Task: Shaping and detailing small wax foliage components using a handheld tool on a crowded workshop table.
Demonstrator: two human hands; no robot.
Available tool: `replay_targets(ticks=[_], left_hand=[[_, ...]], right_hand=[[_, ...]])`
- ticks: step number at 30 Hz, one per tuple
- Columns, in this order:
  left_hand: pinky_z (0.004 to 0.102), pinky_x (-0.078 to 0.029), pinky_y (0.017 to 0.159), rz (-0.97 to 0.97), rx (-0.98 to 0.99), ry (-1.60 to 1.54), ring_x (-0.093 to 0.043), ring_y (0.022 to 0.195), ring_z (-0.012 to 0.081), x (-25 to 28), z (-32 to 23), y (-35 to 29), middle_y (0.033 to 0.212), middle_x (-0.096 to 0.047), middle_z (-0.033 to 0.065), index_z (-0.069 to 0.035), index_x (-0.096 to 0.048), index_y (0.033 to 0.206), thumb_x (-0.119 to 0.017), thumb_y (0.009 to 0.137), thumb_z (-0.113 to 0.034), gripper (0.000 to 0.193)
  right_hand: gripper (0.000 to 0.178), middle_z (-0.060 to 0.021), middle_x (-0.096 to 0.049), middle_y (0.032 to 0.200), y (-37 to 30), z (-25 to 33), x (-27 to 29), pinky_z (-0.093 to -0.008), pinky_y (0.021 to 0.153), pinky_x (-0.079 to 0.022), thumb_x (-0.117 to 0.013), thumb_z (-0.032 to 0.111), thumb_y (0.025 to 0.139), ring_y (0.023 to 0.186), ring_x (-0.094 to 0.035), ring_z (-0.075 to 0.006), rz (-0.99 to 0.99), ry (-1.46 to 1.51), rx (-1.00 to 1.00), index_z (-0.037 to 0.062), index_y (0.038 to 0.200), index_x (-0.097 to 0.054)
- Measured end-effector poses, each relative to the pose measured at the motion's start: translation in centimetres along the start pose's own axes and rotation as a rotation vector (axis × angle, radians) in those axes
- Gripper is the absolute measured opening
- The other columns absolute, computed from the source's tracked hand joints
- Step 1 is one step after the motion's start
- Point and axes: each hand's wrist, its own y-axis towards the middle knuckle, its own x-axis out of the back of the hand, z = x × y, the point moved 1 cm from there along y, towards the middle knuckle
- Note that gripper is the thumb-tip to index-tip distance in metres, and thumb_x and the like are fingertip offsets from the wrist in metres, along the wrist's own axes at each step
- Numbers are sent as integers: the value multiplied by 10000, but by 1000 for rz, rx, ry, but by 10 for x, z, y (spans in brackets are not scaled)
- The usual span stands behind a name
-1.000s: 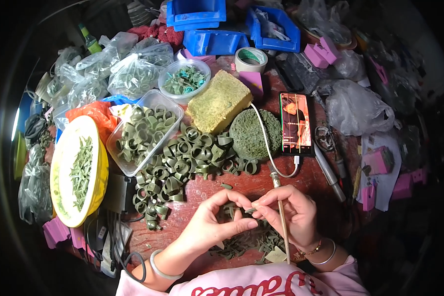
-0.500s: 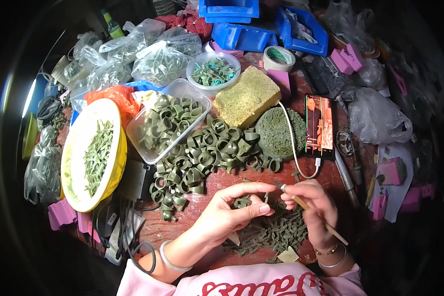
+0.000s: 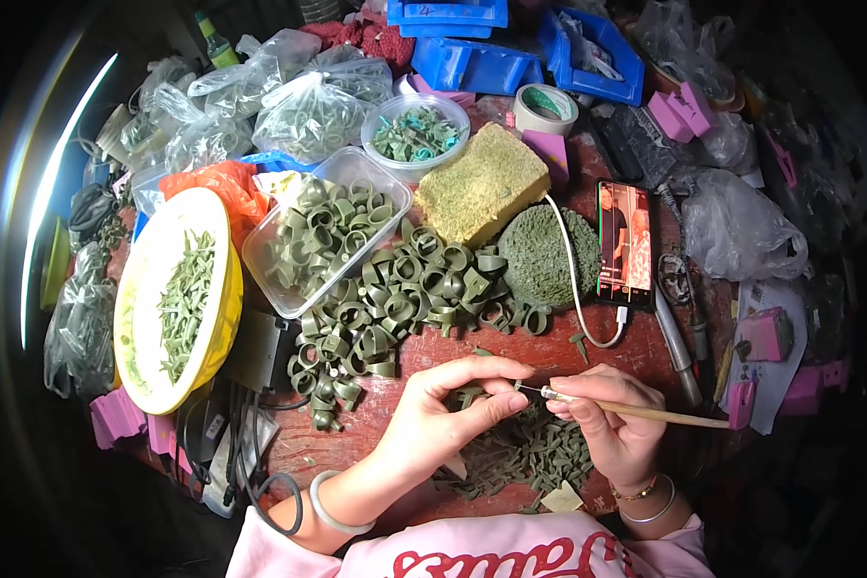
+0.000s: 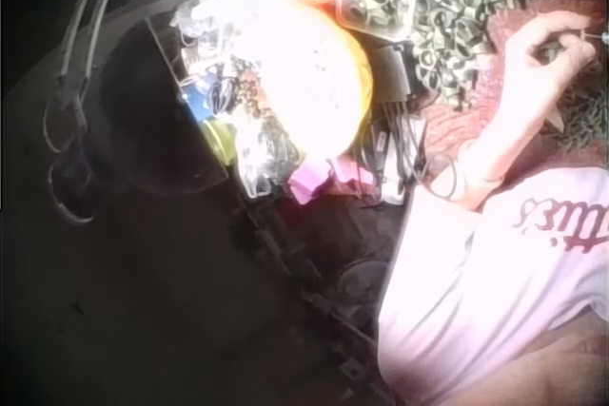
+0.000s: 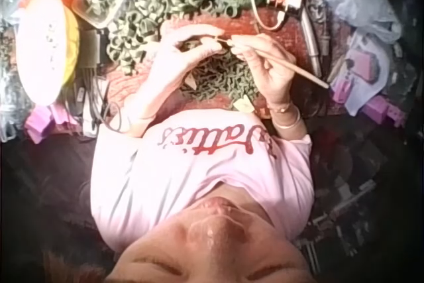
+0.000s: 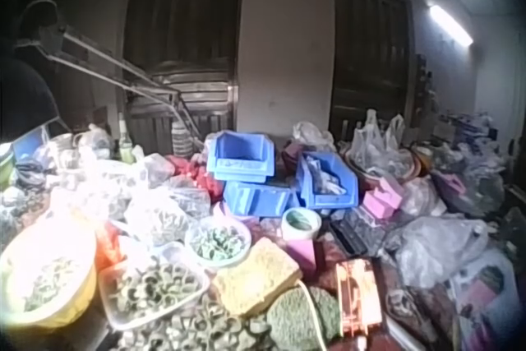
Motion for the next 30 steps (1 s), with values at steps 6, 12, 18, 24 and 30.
replay_targets(ticks=[6,12,18,24,30], left_hand=[[221,-477,797,-2,37,-98,-608,841,74,3,5,0,873,-672,27,-17,-644,1116,-667,858,-33,260],[191,-465,670,0,38,-64,-579,717,41,3,3,0,865,-684,24,-40,-626,1162,-662,864,-44,300],[168,-224,428,74,241,-366,-326,477,-18,3,-1,-1,868,-708,17,-96,-562,1272,-630,904,-107,375],[150,-273,433,82,273,-343,-399,497,8,3,-5,-1,846,-689,99,-50,-578,1219,-626,892,-62,330],[149,-274,436,92,264,-324,-400,499,11,2,-5,-1,848,-687,92,-45,-586,1196,-624,894,-63,305]], right_hand=[[150,-104,-685,822,2,3,-2,-267,601,-518,-670,68,858,705,-659,-174,144,65,51,10,995,-665],[180,-131,-678,849,-1,1,1,-233,606,-524,-613,104,911,697,-655,-141,0,148,-35,-50,998,-643],[173,-132,-651,892,-2,-4,3,-220,651,-523,-576,80,932,739,-653,-140,-107,207,-90,-68,1006,-628],[153,-133,-659,908,0,-4,4,-245,674,-524,-587,80,924,770,-645,-159,-44,138,-21,-41,1003,-637],[162,-139,-663,899,0,-4,3,-256,676,-527,-592,87,921,769,-644,-171,-17,141,-11,-46,1002,-637]])
